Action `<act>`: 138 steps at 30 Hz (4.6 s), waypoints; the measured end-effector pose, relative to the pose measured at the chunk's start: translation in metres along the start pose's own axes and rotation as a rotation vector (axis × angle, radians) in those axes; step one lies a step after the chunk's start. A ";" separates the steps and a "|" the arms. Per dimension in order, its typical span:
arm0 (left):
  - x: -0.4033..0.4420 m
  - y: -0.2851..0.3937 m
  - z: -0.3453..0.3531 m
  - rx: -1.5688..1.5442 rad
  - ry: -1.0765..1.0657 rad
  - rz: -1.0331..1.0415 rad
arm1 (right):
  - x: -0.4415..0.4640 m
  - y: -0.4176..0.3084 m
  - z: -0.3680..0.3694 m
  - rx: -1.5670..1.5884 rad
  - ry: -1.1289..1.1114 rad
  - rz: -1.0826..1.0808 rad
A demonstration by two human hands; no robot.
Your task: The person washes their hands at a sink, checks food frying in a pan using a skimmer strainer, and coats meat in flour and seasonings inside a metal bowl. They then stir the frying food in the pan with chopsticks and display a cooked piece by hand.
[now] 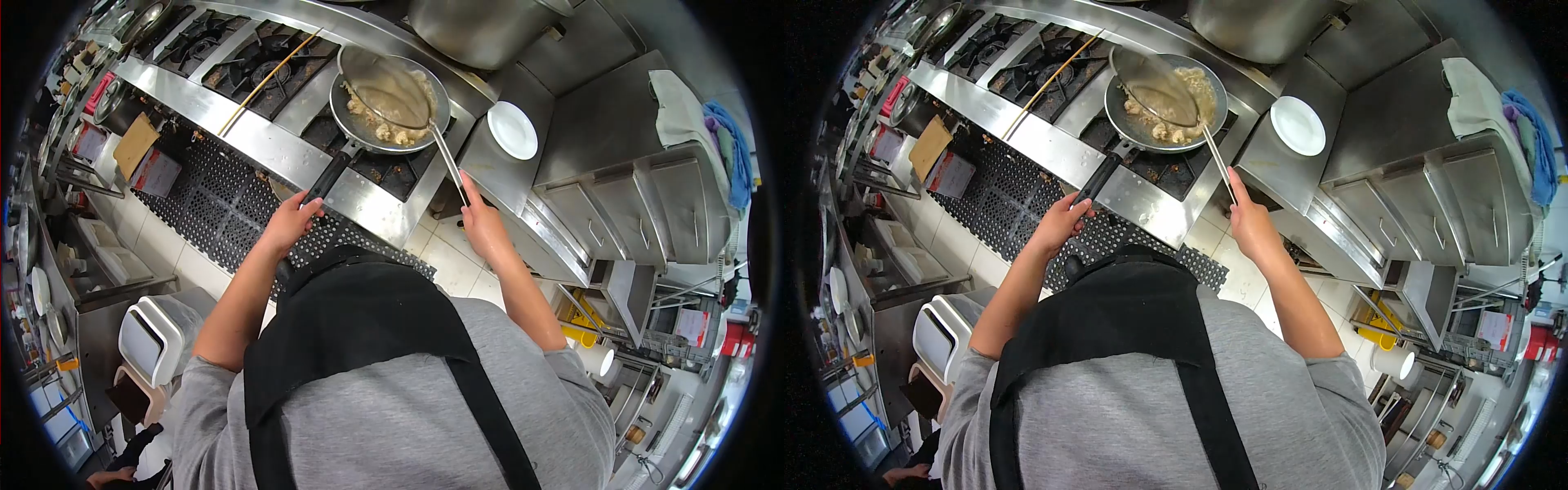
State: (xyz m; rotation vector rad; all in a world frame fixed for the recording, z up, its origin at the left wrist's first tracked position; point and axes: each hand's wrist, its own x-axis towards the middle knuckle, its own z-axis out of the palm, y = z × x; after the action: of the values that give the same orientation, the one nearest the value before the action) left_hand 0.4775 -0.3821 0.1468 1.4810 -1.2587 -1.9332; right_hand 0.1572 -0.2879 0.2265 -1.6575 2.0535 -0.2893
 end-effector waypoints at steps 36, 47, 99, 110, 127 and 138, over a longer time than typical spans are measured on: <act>-0.003 0.003 0.001 -0.046 0.025 0.032 | 0.040 0.038 0.010 0.054 0.155 -0.055; -0.002 -0.002 0.002 -0.066 0.030 0.033 | 0.042 0.021 0.029 0.517 -0.078 0.168; -0.001 0.001 -0.001 -0.060 0.013 0.034 | -0.001 -0.001 0.000 0.177 0.011 0.008; 0.001 -0.003 -0.004 -0.070 -0.005 0.031 | 0.018 0.019 0.007 0.081 0.071 -0.094; 0.000 -0.001 -0.003 -0.020 0.029 0.040 | 0.041 0.040 0.006 0.284 0.026 0.183; -0.001 -0.001 -0.001 -0.015 0.041 0.041 | 0.014 0.003 -0.002 0.948 -0.207 0.353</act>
State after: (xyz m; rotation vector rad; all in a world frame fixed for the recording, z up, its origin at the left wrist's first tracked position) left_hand 0.4791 -0.3820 0.1467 1.4687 -1.2445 -1.8727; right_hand 0.1513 -0.3009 0.2238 -0.7055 1.5997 -0.7760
